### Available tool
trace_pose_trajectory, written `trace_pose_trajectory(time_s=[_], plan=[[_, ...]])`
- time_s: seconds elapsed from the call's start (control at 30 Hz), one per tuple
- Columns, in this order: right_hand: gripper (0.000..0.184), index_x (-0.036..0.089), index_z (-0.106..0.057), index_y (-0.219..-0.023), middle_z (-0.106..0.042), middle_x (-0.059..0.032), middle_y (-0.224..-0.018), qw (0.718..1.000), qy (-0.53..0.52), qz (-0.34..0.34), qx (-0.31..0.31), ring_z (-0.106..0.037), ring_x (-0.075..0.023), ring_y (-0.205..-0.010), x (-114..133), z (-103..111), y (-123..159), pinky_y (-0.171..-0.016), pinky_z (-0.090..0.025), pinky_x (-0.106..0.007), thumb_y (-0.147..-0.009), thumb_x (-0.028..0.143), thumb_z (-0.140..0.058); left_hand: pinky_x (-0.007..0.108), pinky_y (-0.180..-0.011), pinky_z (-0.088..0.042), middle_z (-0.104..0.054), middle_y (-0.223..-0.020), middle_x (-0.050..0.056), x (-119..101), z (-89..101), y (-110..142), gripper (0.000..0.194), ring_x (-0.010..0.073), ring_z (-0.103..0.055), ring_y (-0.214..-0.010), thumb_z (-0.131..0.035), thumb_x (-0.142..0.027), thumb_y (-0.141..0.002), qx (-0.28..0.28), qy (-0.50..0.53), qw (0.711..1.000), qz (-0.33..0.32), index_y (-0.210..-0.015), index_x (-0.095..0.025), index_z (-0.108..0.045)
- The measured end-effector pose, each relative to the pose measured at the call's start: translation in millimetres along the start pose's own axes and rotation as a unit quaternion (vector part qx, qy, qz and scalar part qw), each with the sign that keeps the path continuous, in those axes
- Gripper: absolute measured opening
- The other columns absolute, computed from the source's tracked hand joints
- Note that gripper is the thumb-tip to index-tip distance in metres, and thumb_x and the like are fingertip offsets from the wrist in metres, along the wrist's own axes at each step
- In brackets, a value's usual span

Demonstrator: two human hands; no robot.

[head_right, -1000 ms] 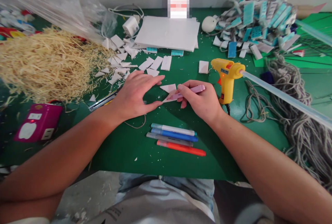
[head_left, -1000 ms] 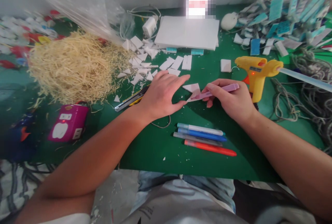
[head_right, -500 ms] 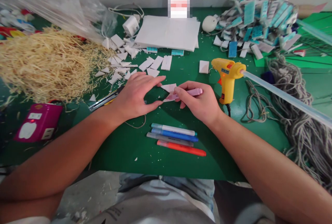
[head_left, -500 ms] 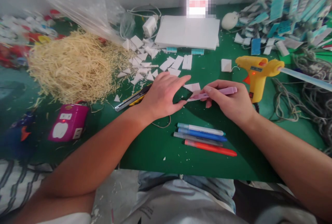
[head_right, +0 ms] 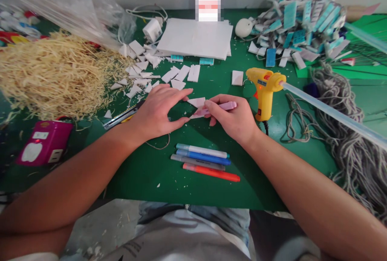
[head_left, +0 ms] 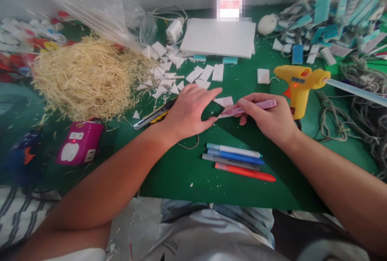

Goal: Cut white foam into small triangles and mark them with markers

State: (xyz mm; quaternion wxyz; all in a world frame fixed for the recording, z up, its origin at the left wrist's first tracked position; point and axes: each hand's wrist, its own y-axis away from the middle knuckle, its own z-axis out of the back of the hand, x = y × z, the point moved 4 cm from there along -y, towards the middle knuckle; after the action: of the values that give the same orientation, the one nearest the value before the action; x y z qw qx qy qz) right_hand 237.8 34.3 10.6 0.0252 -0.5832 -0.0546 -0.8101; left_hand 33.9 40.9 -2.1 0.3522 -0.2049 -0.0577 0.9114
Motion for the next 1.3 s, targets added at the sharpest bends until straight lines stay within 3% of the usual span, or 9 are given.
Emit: trace_pose_trajectory(time_s=[0.4, 1.0, 1.17, 1.3], plan=[[0.027, 0.024, -0.075, -0.067, -0.070, -0.0005, -0.057, 1.000, 0.003, 0.003, 0.025, -0.062, -0.0155, -0.050, -0.3, -1.4, 0.7, -0.049, -0.052, -0.027, -0.085, 0.043, -0.080, 0.054, -0.116, -0.042, -0.076, -0.123, 0.013, 1.2, 0.1, -0.2, 0.055, 0.0332, -0.067, -0.118, -0.060, -0.035, -0.098, 0.003, 0.000, 1.000, 0.003, -0.148, -0.015, -0.056], [0.017, 0.024, -0.075, -0.068, -0.070, 0.0007, -0.057, 1.000, -0.017, 0.006, 0.011, -0.061, -0.0135, -0.047, 0.2, -1.6, 0.3, -0.049, -0.052, -0.026, -0.083, 0.030, -0.077, 0.054, -0.116, -0.043, -0.076, -0.124, 0.014, 1.3, 0.4, 0.0, 0.055, 0.0335, -0.067, -0.118, -0.061, -0.035, -0.098, 0.003, 0.005, 1.000, -0.001, -0.148, -0.013, -0.057], [0.019, 0.023, -0.076, -0.069, -0.069, 0.0011, -0.055, 1.000, -0.013, 0.017, 0.016, -0.061, -0.0136, -0.047, -1.3, -1.8, 0.1, -0.048, -0.052, -0.025, -0.083, 0.036, -0.079, 0.056, -0.116, -0.043, -0.075, -0.125, 0.014, 1.7, -0.1, -0.5, 0.056, 0.0344, -0.067, -0.120, -0.063, -0.034, -0.098, 0.012, 0.004, 1.000, 0.005, -0.149, -0.012, -0.057], [0.020, 0.022, -0.078, -0.073, -0.077, -0.0016, -0.065, 1.000, -0.005, 0.022, 0.021, -0.061, -0.0127, -0.047, -2.2, -2.2, 0.7, -0.050, -0.053, -0.025, -0.085, 0.038, -0.080, 0.056, -0.117, -0.043, -0.076, -0.124, 0.015, 2.0, -0.6, -0.7, 0.056, 0.0339, -0.068, -0.119, -0.064, -0.033, -0.098, 0.007, 0.005, 1.000, 0.000, -0.149, -0.011, -0.057]])
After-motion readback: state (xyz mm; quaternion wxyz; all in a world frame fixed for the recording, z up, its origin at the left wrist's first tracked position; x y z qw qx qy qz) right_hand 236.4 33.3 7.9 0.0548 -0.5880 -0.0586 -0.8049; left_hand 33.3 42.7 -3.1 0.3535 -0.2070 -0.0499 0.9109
